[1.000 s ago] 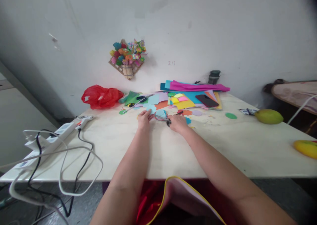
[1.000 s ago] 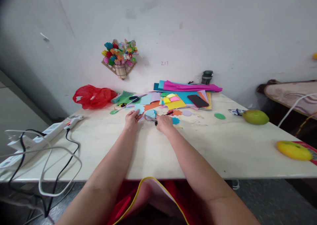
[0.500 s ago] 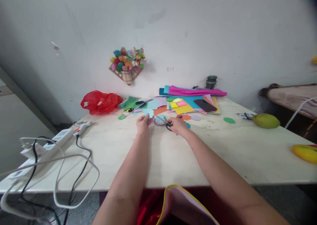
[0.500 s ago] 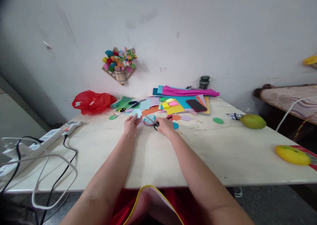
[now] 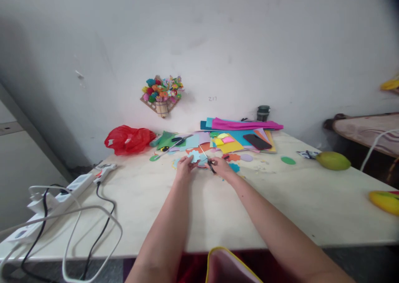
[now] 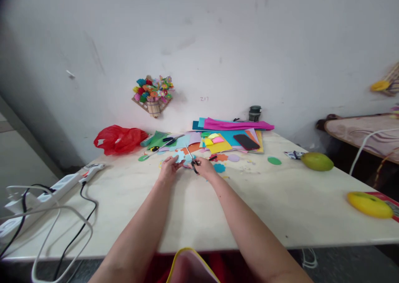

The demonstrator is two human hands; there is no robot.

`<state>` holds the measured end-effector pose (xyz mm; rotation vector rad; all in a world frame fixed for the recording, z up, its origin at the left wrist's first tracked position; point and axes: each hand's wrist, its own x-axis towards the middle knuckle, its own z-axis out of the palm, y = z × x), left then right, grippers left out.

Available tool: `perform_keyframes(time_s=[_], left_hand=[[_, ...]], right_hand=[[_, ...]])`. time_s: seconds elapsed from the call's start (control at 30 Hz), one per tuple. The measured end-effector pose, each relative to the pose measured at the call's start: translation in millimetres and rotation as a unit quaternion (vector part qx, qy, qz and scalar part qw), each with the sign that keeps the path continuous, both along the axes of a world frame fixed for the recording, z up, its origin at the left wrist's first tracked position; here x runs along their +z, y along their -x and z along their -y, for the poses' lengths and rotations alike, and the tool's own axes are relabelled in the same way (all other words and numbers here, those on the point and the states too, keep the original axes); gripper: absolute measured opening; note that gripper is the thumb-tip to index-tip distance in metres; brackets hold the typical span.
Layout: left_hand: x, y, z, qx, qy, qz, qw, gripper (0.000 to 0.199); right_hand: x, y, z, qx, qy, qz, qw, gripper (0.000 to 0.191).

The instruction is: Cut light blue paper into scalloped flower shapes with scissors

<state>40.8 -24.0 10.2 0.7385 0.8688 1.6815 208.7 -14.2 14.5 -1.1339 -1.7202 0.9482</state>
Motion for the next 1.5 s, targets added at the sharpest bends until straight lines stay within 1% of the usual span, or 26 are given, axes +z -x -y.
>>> perform_keyframes(time_s=[0.13,0.2,0.27,0.4,0.6,0.77,0.97,1.13,1.33,1.5], left_hand=[[0.9,-3.3,2.9,-0.019,-0.001,-0.023,1.000,0.024],[0.9,-5.1,4.2,-0.028,-0.006,-0.027,0.999,0.025],[0.7,-7.1,5.6,-0.045,-0.005,-0.047,0.998,0.028],[0.6,-10.6,8.5,-0.064,-0.012,-0.098,0.993,0.033],[-1.6,-11.9,9.2,-0.099,-0.018,-0.153,0.983,0.036],[-4.9,-10.7,7.3,-0.107,-0.018,-0.176,0.978,0.035],[-5.6,-11.0,7.4,-0.130,-0.007,-0.219,0.967,0.035],[-4.8,-11.0,9.4,-0.140,-0.012,-0.235,0.962,0.037],[-5.2,-11.9,9.2,-0.149,-0.009,-0.233,0.961,0.040],[-3.5,-14.5,10.2,-0.159,-0.009,-0.237,0.958,0.038]], right_hand=[[8.4,3.9,11.4,0.022,0.106,-0.085,0.990,0.026],[9.5,4.8,12.7,0.027,0.132,-0.109,0.985,0.028],[8.1,4.8,11.2,0.029,0.141,-0.135,0.980,0.032],[4.6,4.1,6.7,0.019,0.143,-0.181,0.973,0.038],[6.9,4.1,7.4,-0.017,0.117,-0.205,0.972,0.035],[6.2,4.0,7.6,-0.022,0.110,-0.198,0.974,0.034],[4.8,4.7,6.3,-0.019,0.106,-0.233,0.966,0.038],[3.6,3.7,4.6,-0.016,0.109,-0.252,0.961,0.038],[3.1,4.1,2.7,-0.017,0.105,-0.284,0.953,0.036],[2.7,3.9,0.4,-0.033,0.096,-0.300,0.949,0.034]])
